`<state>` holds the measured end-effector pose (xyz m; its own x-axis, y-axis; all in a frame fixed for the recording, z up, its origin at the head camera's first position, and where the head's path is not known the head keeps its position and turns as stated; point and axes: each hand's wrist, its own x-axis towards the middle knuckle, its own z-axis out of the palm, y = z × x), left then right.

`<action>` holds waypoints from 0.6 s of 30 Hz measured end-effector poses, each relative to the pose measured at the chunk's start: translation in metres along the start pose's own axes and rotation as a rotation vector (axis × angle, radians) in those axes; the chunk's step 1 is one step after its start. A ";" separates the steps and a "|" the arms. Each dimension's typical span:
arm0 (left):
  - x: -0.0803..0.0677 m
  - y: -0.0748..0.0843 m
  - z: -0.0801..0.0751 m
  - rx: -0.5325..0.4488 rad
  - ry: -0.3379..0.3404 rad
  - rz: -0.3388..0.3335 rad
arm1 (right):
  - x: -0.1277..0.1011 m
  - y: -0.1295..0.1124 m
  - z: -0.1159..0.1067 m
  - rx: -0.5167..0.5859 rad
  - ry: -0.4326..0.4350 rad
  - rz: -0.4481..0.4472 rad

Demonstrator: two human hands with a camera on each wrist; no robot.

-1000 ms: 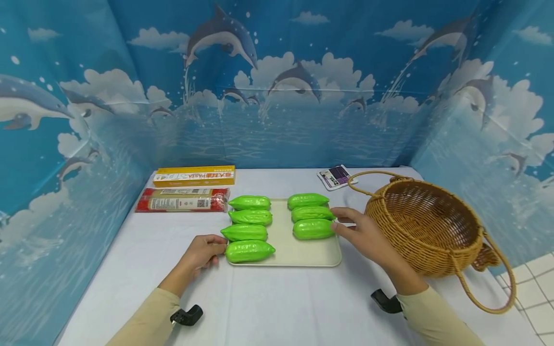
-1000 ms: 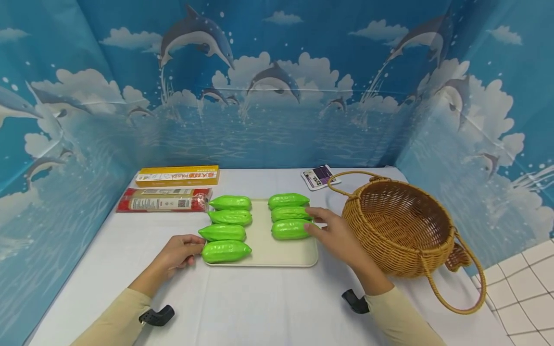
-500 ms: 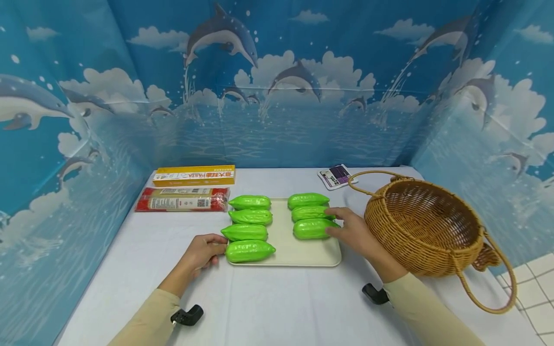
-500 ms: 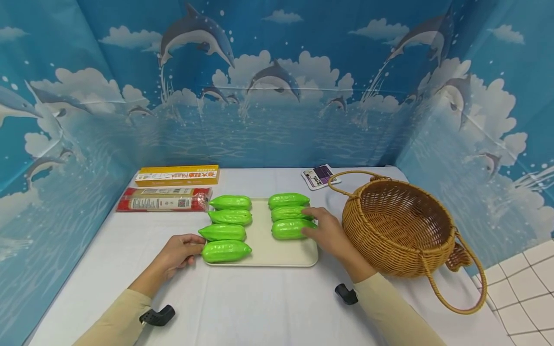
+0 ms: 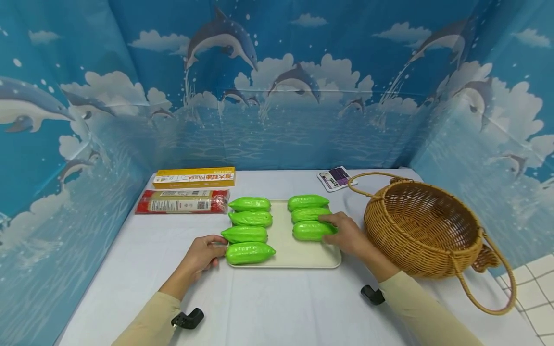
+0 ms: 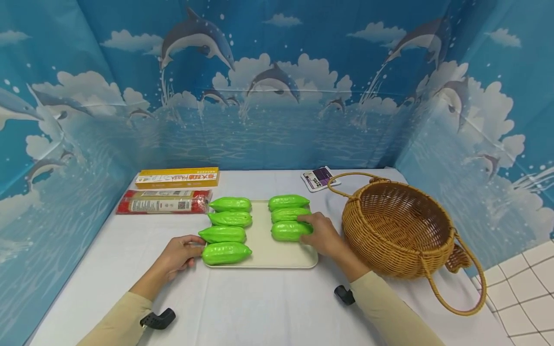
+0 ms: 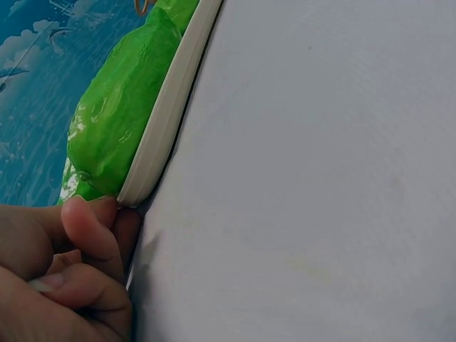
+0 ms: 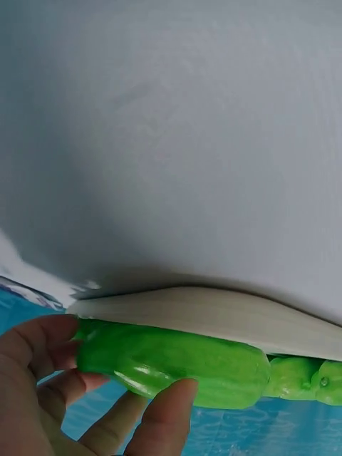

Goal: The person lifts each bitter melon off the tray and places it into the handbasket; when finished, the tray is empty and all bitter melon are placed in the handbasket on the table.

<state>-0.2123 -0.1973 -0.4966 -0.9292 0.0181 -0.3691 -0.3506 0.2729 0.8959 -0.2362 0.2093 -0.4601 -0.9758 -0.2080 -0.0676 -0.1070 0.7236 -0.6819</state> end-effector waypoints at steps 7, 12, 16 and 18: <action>0.001 -0.001 0.002 0.009 0.011 0.014 | 0.001 0.001 0.003 -0.021 -0.018 -0.002; 0.001 -0.002 0.003 0.007 0.014 0.018 | 0.002 0.001 0.005 -0.019 -0.014 -0.017; 0.001 -0.003 0.003 0.016 0.020 0.019 | 0.002 0.002 0.007 -0.013 -0.014 -0.018; 0.001 -0.003 0.002 0.019 0.022 0.022 | 0.002 0.001 0.007 -0.010 -0.014 -0.013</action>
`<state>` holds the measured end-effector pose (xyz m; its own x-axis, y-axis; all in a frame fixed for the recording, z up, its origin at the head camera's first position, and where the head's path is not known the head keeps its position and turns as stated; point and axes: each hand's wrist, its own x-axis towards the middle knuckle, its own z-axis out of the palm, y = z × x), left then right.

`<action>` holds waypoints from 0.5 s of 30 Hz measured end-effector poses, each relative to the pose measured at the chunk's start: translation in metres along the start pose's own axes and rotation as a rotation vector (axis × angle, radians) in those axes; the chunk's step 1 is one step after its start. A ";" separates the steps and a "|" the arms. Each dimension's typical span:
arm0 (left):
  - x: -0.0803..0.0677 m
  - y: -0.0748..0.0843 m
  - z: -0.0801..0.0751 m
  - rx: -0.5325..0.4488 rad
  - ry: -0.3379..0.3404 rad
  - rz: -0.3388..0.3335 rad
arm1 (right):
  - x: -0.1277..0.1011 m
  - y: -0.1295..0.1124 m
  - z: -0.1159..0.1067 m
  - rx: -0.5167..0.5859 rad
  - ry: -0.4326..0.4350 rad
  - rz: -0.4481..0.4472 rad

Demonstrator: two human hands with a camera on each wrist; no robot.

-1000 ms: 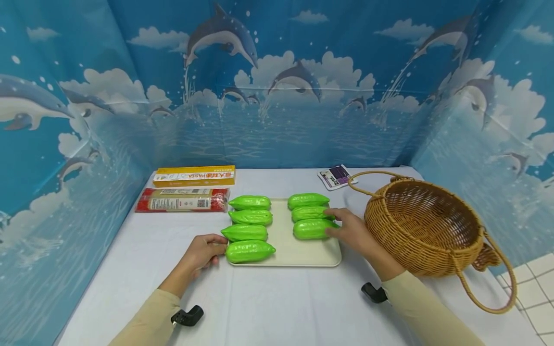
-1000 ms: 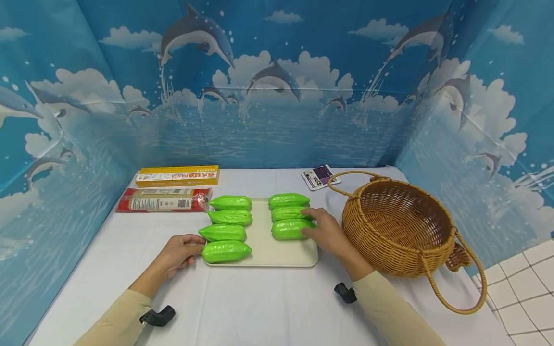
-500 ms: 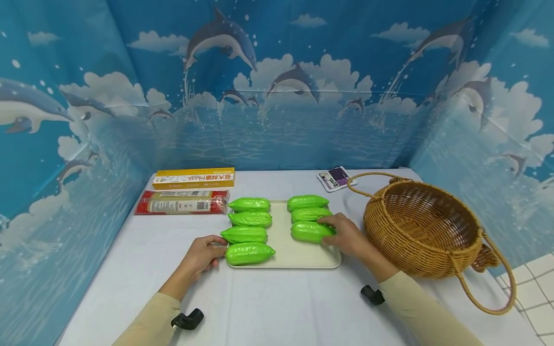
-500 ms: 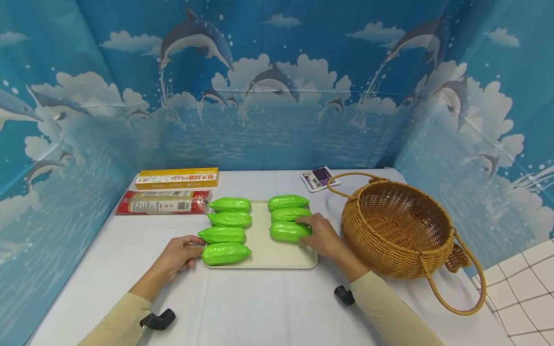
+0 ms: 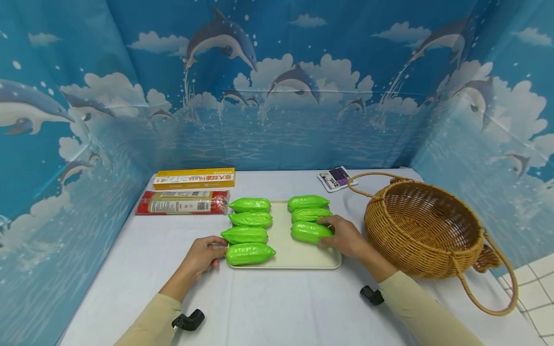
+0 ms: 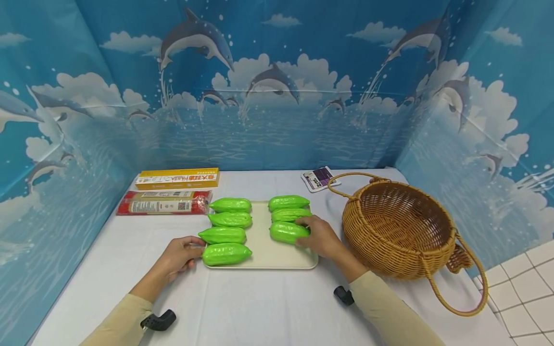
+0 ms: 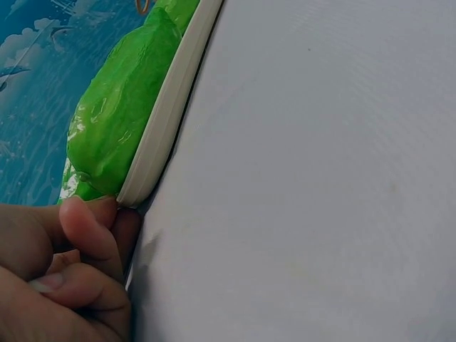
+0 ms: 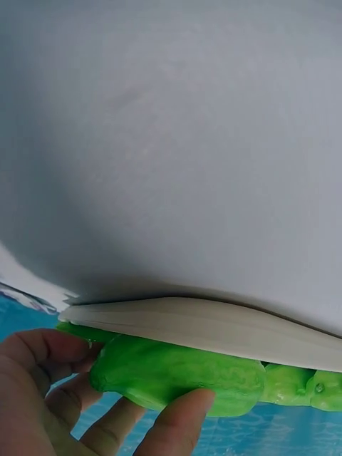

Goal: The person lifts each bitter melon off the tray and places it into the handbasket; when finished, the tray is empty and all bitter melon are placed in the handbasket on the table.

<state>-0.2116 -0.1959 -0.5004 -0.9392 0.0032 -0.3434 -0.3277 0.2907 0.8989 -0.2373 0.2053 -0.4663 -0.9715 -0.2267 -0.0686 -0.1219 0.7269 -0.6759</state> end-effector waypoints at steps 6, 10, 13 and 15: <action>-0.001 0.000 0.000 -0.003 -0.002 -0.001 | -0.001 -0.001 0.000 0.017 -0.002 0.015; 0.000 -0.001 0.000 -0.007 -0.003 -0.006 | -0.002 -0.002 -0.001 0.021 -0.003 0.015; 0.000 0.000 0.000 -0.008 -0.004 -0.007 | -0.003 -0.003 -0.002 0.025 -0.007 0.010; 0.000 0.000 0.000 -0.008 -0.003 -0.009 | -0.004 -0.005 -0.003 0.036 -0.012 0.007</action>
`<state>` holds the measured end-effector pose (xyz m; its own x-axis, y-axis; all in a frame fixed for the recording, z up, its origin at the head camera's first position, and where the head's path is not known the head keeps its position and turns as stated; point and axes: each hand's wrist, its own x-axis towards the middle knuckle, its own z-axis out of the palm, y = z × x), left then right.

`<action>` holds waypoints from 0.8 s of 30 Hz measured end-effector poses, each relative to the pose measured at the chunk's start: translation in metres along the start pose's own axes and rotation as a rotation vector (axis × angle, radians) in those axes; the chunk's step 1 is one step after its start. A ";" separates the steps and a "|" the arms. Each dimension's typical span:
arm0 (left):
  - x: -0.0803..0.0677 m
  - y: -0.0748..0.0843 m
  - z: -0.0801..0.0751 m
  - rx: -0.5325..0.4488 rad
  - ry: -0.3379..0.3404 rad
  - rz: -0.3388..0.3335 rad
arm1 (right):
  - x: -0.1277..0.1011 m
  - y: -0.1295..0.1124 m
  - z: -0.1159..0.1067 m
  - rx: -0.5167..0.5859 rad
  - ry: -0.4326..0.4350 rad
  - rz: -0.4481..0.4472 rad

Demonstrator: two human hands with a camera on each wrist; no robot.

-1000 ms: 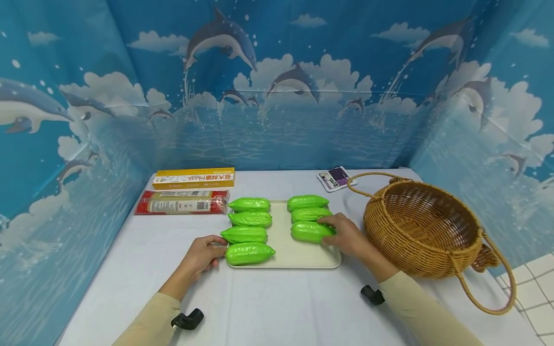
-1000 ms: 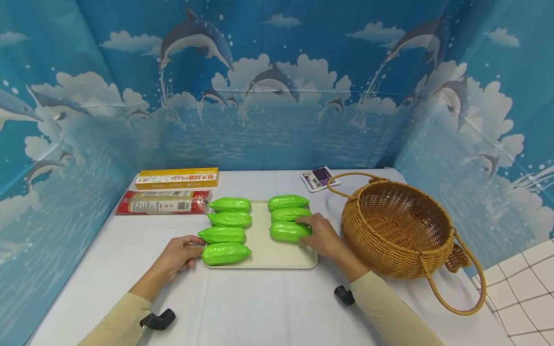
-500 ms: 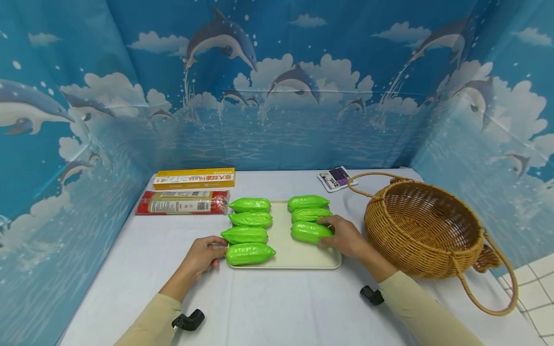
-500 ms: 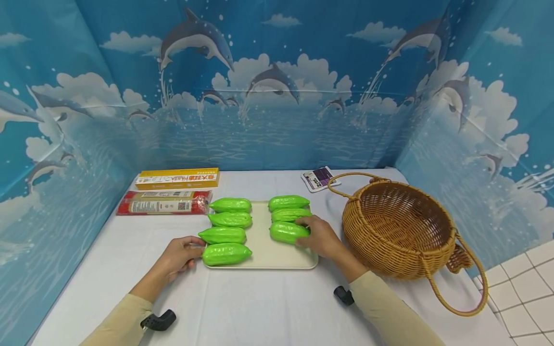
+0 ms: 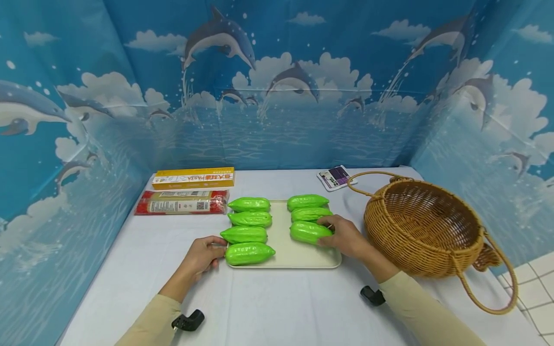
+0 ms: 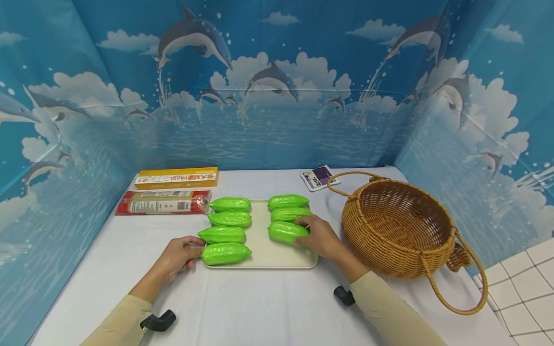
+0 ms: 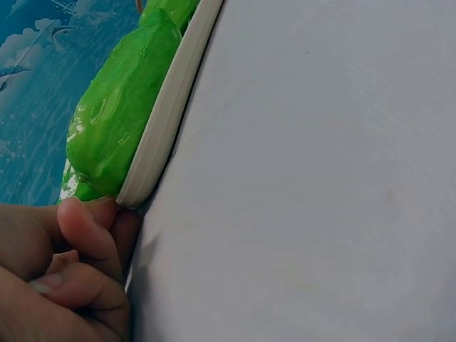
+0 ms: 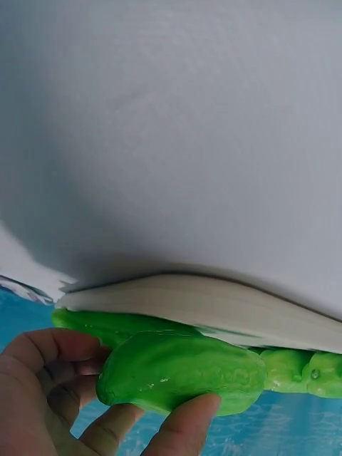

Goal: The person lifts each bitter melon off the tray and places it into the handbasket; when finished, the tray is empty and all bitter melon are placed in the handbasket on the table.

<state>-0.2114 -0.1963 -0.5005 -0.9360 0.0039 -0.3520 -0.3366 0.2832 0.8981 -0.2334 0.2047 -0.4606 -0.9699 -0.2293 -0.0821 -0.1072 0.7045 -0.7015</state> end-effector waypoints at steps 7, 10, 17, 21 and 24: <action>-0.002 0.001 0.000 0.013 0.004 -0.005 | -0.003 -0.006 -0.004 0.035 0.002 -0.009; -0.001 0.001 0.000 0.018 0.004 -0.009 | -0.006 -0.012 -0.006 0.031 0.001 -0.016; -0.002 0.000 0.000 0.009 0.002 0.001 | -0.019 -0.035 -0.019 0.018 0.013 -0.072; -0.002 0.000 0.000 0.009 0.002 0.005 | -0.029 -0.047 -0.032 0.032 -0.006 -0.098; -0.002 0.000 0.000 0.015 0.003 0.003 | -0.035 -0.054 -0.043 0.034 -0.013 -0.118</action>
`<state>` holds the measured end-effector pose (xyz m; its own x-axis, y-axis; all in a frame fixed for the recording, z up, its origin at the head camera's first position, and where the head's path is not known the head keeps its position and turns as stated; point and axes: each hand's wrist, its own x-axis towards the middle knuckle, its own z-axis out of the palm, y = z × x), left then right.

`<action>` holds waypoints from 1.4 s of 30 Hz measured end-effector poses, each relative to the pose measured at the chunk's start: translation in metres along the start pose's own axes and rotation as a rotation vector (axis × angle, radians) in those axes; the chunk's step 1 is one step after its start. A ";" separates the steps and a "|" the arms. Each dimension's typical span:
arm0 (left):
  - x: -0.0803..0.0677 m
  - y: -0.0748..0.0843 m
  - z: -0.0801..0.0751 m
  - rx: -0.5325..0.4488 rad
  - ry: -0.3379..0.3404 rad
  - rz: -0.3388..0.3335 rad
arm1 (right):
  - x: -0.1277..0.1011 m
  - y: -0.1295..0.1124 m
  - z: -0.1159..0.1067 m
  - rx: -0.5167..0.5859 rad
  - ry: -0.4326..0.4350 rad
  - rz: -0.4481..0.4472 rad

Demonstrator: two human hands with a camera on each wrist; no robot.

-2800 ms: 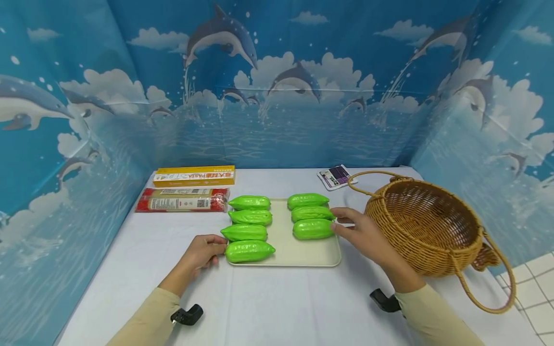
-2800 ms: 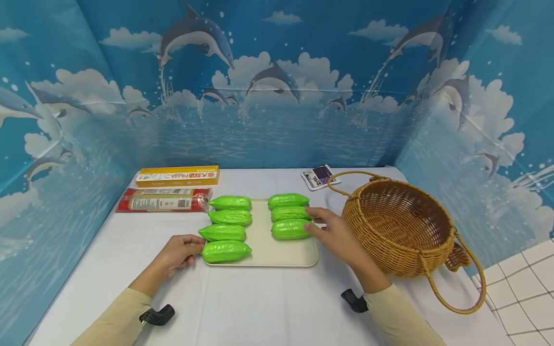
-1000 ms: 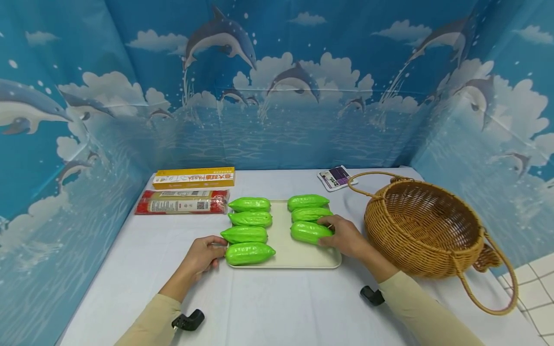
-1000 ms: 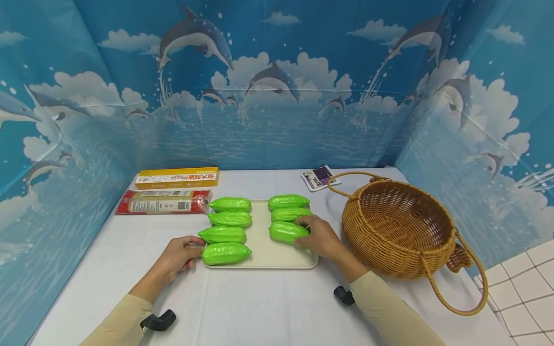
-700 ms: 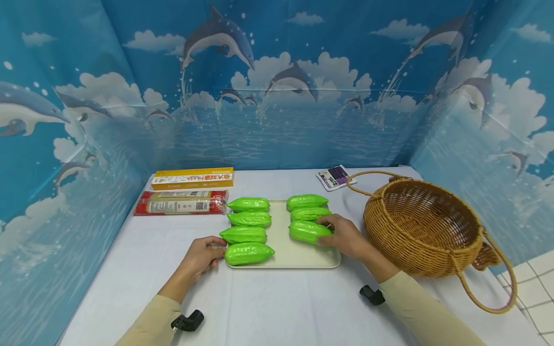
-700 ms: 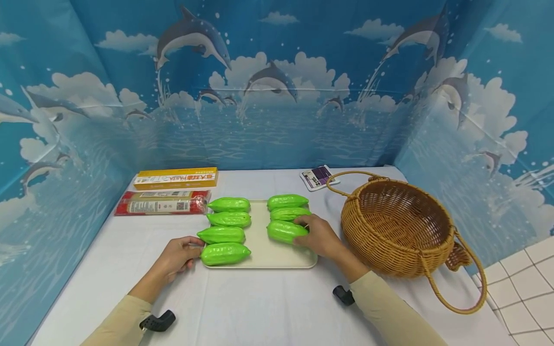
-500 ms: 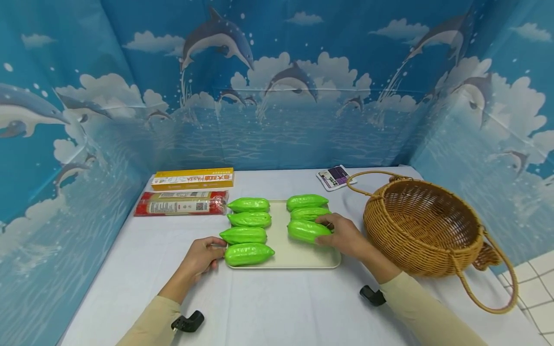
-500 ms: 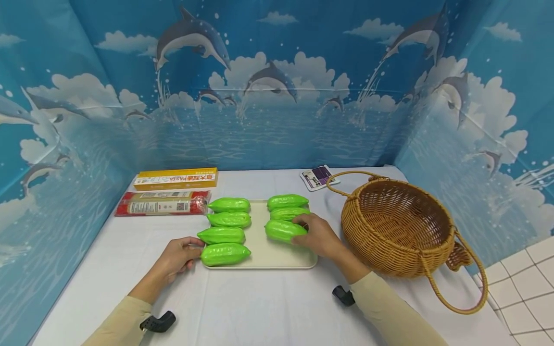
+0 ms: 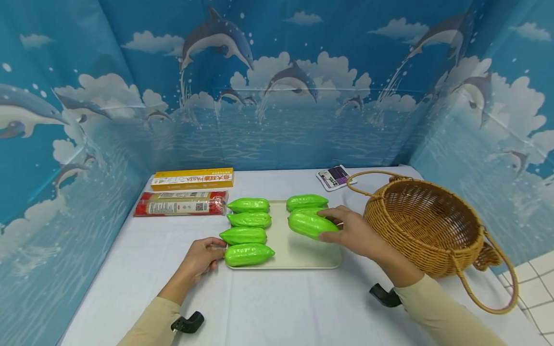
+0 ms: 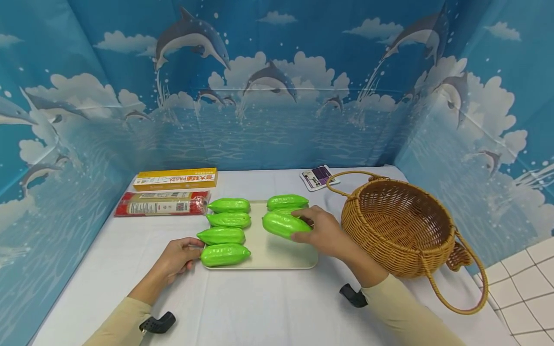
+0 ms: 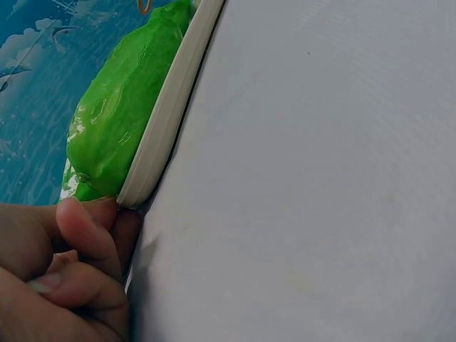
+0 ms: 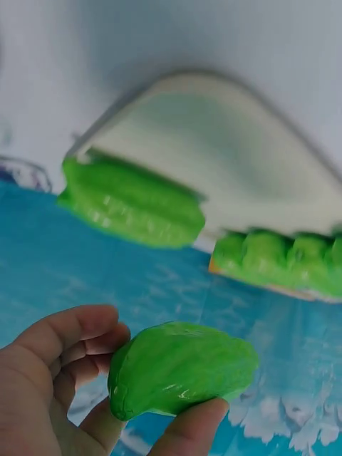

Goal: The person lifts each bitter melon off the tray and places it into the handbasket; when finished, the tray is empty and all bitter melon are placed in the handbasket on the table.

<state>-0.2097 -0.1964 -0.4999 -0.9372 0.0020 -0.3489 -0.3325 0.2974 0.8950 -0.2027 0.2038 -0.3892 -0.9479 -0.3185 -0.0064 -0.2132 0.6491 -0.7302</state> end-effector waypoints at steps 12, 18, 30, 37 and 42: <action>0.000 0.000 -0.001 0.001 0.003 -0.006 | -0.019 -0.022 -0.057 -0.049 0.012 0.019; -0.001 -0.001 -0.001 0.004 0.006 0.000 | -0.025 -0.019 -0.085 -0.095 0.012 0.039; -0.002 0.001 0.000 0.008 0.011 0.001 | -0.029 0.002 -0.137 -0.127 0.019 0.136; 0.000 0.003 0.000 0.015 0.004 0.008 | -0.030 0.020 -0.164 -0.170 0.046 0.130; 0.000 0.001 0.000 0.024 0.011 0.008 | -0.027 0.033 -0.177 -0.190 0.005 0.131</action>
<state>-0.2104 -0.1960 -0.4986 -0.9411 -0.0057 -0.3381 -0.3220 0.3205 0.8908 -0.2257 0.3562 -0.2920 -0.9715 -0.2198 -0.0893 -0.1283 0.8034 -0.5814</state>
